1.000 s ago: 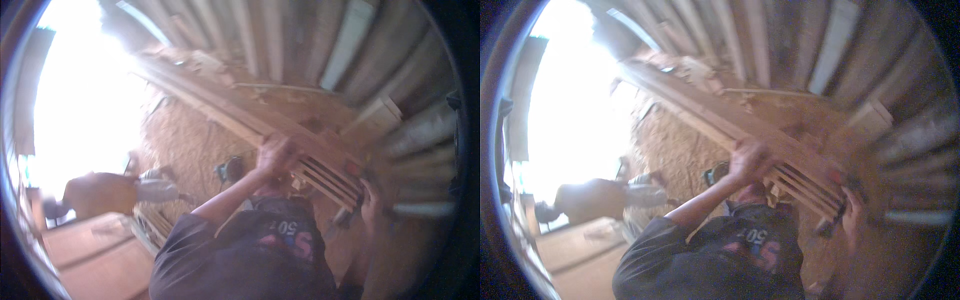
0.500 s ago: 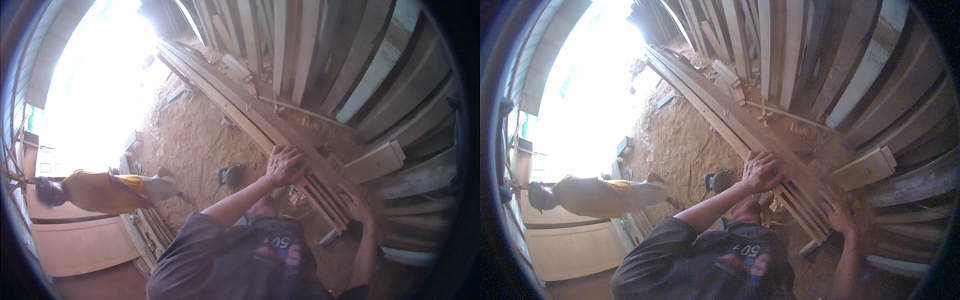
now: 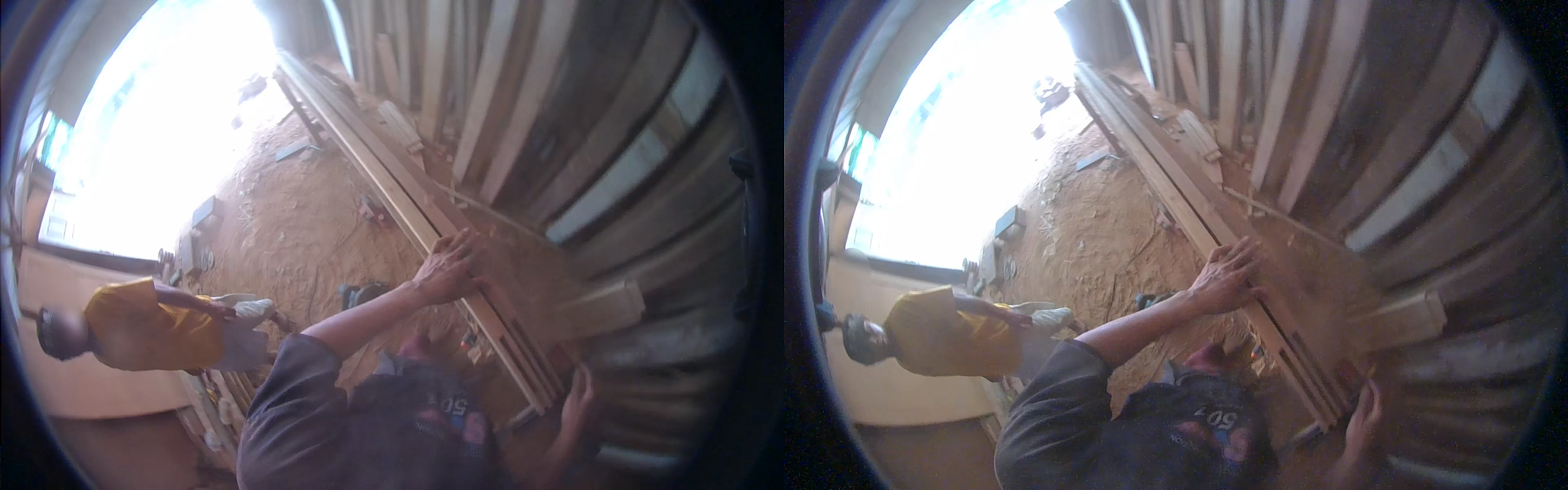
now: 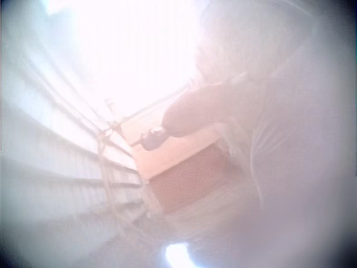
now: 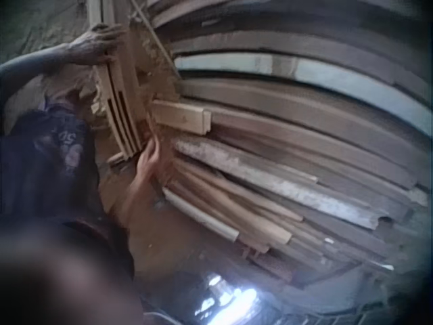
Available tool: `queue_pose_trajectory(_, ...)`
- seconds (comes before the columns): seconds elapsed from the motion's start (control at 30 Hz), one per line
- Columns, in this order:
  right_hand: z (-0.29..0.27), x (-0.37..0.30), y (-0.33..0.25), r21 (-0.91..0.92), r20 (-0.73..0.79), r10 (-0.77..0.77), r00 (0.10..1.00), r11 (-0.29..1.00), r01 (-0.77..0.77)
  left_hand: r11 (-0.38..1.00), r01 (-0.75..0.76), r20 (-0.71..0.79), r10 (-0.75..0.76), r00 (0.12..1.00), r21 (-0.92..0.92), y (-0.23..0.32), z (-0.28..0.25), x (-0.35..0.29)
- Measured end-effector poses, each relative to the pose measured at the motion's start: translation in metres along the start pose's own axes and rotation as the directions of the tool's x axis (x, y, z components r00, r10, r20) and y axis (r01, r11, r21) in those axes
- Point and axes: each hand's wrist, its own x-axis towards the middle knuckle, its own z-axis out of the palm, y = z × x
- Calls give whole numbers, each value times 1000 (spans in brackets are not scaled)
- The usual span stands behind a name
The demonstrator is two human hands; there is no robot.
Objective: The person selects a thin wooden plank and uses a hammer to repeatedly strike a small section, shaping or splitting the wood. The person then sets the hammer down and handles the plank again.
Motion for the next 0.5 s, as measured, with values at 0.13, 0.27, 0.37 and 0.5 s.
queue_pose_trajectory(0.13, 1, -52, 25, -279, -306, -95, 947, 960, 7, 967, 225, -29, -223, 974, 116, -51, -7, 8)
queue_pose_trajectory(0.27, 36, -81, 17, -506, -263, -338, 904, 846, 170, 971, 215, 40, -220, 975, 106, -54, 25, 5)
queue_pose_trajectory(0.37, 67, -78, -5, -463, -232, -365, 902, 857, 227, 975, 224, -3, -224, 975, 4, -34, 47, 5)
queue_pose_trajectory(0.5, 89, -75, -19, -437, -186, -427, 885, 842, 315, 965, 163, -20, -170, 985, -204, 6, 59, -6)
